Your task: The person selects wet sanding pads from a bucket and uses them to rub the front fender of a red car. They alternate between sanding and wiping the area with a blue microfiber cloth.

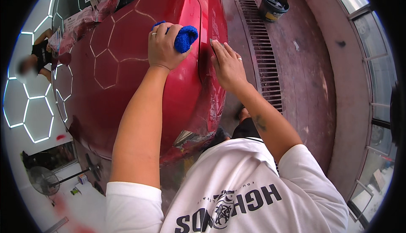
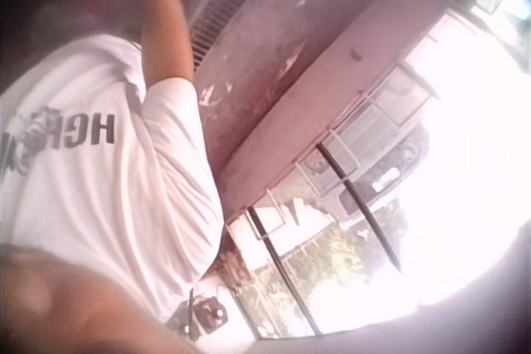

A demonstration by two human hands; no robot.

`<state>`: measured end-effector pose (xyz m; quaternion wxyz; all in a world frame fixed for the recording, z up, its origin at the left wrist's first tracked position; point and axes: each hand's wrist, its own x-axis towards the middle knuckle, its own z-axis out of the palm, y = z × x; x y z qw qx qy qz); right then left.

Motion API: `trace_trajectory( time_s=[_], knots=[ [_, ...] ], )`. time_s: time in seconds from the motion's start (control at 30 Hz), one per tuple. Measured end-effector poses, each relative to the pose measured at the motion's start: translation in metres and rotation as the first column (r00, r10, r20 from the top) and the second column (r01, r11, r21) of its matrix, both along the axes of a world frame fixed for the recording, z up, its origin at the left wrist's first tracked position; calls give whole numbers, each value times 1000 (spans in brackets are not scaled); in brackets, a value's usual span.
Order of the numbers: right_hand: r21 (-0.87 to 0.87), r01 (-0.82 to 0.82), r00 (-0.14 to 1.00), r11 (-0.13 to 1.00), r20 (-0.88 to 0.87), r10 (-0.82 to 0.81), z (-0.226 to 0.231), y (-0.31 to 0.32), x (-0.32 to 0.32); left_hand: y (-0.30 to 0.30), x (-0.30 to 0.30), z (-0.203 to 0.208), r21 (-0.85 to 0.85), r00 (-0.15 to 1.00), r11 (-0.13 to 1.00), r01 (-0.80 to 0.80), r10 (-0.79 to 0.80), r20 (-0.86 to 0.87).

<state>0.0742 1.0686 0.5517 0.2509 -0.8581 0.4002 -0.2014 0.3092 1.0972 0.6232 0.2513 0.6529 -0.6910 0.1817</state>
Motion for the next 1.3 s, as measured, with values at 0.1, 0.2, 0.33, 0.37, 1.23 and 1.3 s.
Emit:
trace_trajectory(
  time_s=[0.1, 0.2, 0.33, 0.37, 1.23, 1.3],
  knots=[
    [-151, -106, 985, 983, -151, 84, -23, 40, -10, -2, -2, -2, -2, 1000, 1000, 10, -10, -8],
    [-106, -145, 976, 984, -177, 125, -34, 93, -15, -2, 0, -2, 5, 1000, 1000, -2, 2, 3],
    [-136, -92, 979, 986, -194, 64, -22, 96, -8, -1, 0, 0, -8, 1000, 1000, -6, 6, 6],
    [-111, -71, 979, 991, -198, 48, -19, 95, -5, -1, -1, -1, -6, 1000, 1000, -5, 5, 4],
    [-100, -173, 975, 980, -158, 156, -30, 104, -21, 0, -1, 0, 4, 1000, 1000, -3, 3, 10],
    [-143, -129, 986, 981, -128, 111, -35, 87, -12, -4, 0, 0, -25, 1000, 1000, 6, -5, 17]
  ],
)
